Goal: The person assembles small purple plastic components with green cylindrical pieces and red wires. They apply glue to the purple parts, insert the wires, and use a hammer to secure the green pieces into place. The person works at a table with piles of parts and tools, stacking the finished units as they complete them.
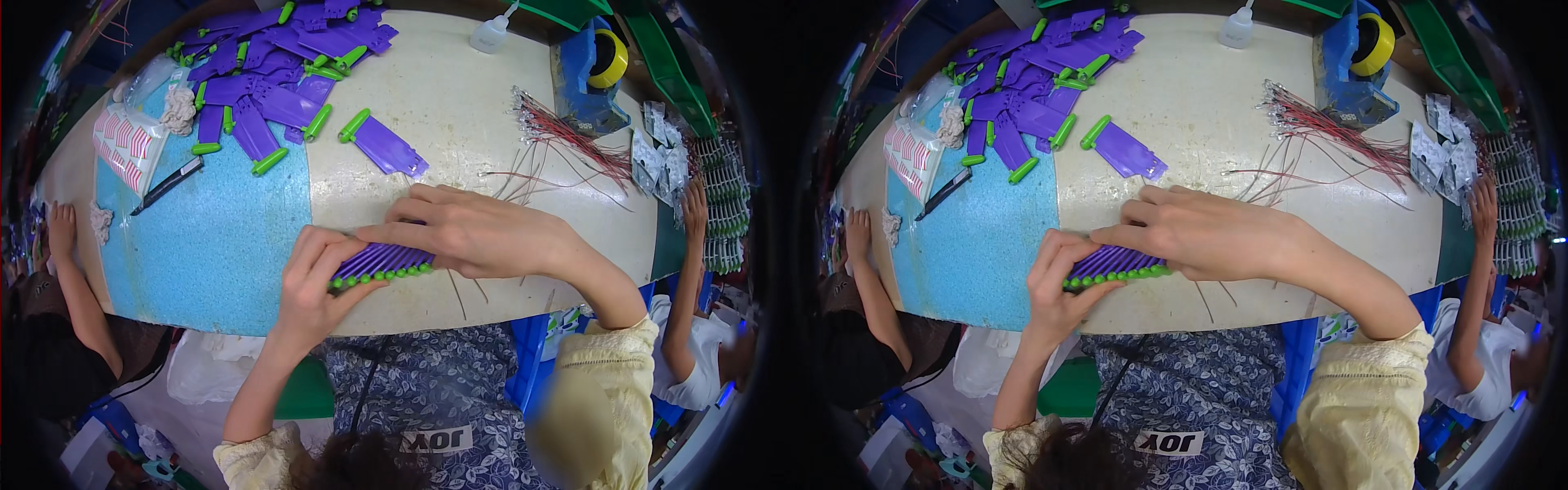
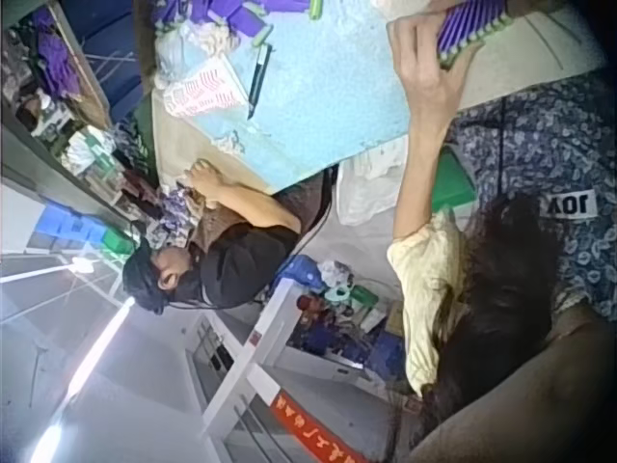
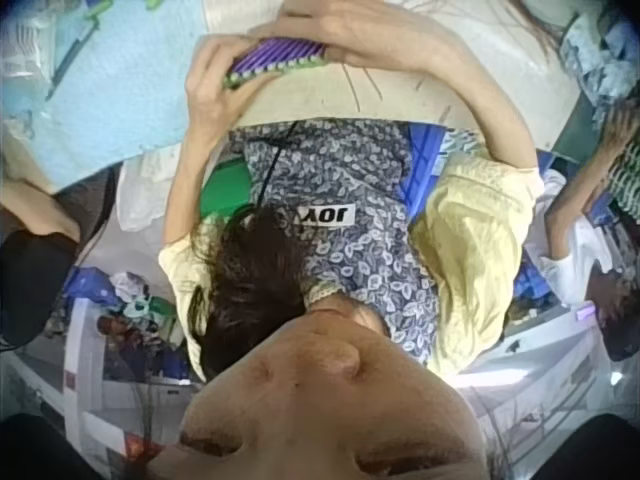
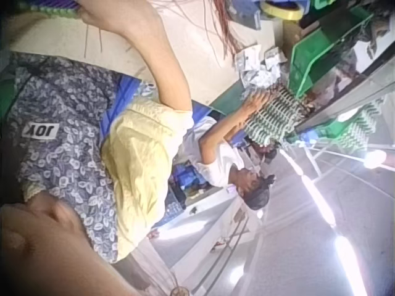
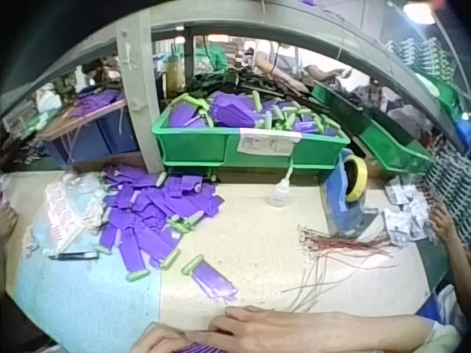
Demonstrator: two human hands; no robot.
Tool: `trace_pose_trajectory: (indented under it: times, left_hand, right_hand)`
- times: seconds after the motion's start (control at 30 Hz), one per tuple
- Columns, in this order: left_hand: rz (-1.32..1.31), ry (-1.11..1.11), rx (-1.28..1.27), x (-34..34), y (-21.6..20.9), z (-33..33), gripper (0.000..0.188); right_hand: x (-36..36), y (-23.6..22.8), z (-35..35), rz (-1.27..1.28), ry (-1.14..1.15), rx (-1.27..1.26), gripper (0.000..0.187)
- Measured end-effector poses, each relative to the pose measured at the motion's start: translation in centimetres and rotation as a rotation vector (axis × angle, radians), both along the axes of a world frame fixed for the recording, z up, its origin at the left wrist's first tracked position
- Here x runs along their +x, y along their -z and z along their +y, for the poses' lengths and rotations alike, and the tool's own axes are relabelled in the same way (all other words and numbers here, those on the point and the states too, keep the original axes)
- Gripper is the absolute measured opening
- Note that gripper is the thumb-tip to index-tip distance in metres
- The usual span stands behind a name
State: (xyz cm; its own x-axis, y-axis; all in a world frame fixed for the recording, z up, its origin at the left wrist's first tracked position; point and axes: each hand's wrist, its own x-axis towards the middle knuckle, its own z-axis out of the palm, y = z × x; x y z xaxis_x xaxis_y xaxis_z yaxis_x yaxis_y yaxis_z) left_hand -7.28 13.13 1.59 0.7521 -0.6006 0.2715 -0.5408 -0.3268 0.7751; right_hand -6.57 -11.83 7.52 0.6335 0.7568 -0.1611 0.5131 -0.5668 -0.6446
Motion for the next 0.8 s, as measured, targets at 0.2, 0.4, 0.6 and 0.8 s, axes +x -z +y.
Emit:
trace_pose_trajectory:
  times: [0.2,0.4,0.6,0.8]
  left_hand:
    - [-0.001,0.104,-0.032,4.9,-2.2,-2.8,0.044]
    - [0.044,0.242,0.221,10.3,-2.9,-4.6,0.037]
    - [0.159,0.337,0.06,5.0,-2.5,-3.7,0.047]
    - [0.212,0.326,0.048,7.1,-2.6,-2.3,0.057]
  right_hand:
    - [-3.0,-0.9,-3.3,0.061,0.181,0.036,0.069]
    - [-3.6,-1.1,-5.8,0.129,0.307,0.109,0.073]
    - [-2.2,-0.7,-5.7,0.153,0.365,0.112,0.075]
    - [0.3,-0.4,-5.2,0.268,0.211,0.226,0.084]
